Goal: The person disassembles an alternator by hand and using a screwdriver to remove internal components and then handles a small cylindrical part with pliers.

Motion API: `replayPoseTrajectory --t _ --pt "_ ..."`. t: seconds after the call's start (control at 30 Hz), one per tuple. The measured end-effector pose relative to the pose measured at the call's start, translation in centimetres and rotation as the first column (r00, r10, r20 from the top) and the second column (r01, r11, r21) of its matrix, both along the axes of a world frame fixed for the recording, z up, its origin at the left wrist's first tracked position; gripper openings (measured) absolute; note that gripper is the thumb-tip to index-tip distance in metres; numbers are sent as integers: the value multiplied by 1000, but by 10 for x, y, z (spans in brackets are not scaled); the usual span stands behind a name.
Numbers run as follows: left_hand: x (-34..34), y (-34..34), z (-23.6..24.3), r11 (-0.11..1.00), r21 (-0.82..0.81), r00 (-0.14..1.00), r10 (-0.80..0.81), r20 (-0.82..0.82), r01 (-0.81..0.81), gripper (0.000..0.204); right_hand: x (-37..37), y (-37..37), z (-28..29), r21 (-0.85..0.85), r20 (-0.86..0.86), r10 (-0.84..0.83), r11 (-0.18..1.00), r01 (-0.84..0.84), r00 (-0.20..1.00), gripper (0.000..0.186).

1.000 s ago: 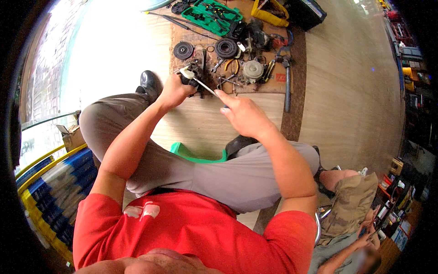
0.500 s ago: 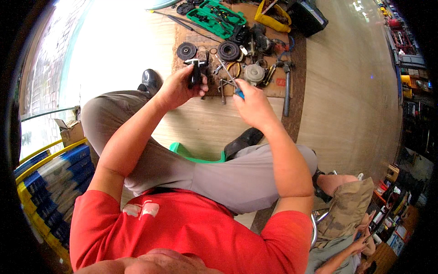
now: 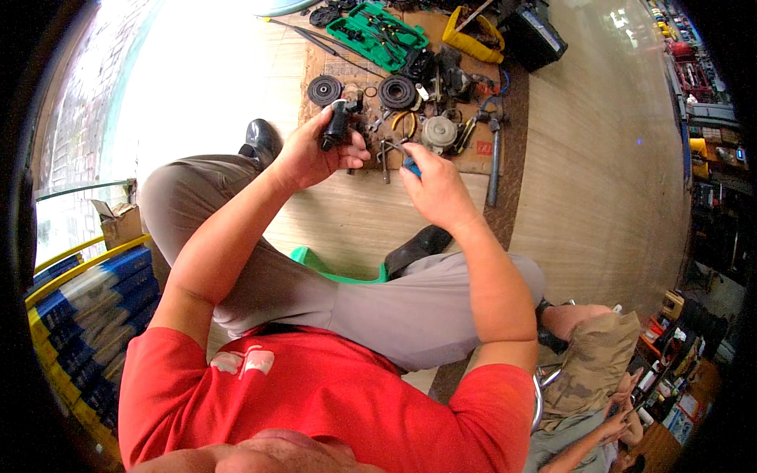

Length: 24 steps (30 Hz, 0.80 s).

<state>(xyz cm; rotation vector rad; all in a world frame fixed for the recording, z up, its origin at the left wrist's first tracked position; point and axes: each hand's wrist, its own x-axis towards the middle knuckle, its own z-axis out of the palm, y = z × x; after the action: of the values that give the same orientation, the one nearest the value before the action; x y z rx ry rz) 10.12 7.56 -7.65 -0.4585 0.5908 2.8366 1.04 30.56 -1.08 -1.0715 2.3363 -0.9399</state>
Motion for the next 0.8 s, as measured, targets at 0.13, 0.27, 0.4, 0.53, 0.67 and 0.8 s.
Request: replayPoseTrajectory --t 0.13,0.27,0.4,0.53,0.67,0.8 --pt "1 0 -3 1000 -13 1000 -12 -7 12 52 1 -1 1 8 4 5 1000 -5 1000 36" --pt "-2 3 8 995 -102 998 10 67 -3 53 0 1 0 -13 -7 10 1000 -10 1000 36" --pt "0 3 11 991 -131 1000 27 10 -25 47 1 0 0 -38 5 7 999 -7 1000 36" --pt "2 3 14 982 -185 998 26 -65 -38 41 2 -2 1 -43 27 -6 999 7 1000 33" --pt "1 12 19 986 -157 992 47 -114 -65 35 9 -6 -3 -26 354 -169 981 190 920 27" --pt "0 28 25 978 -178 986 81 -143 -106 38 18 -14 -5 -127 691 -143 941 314 708 22"
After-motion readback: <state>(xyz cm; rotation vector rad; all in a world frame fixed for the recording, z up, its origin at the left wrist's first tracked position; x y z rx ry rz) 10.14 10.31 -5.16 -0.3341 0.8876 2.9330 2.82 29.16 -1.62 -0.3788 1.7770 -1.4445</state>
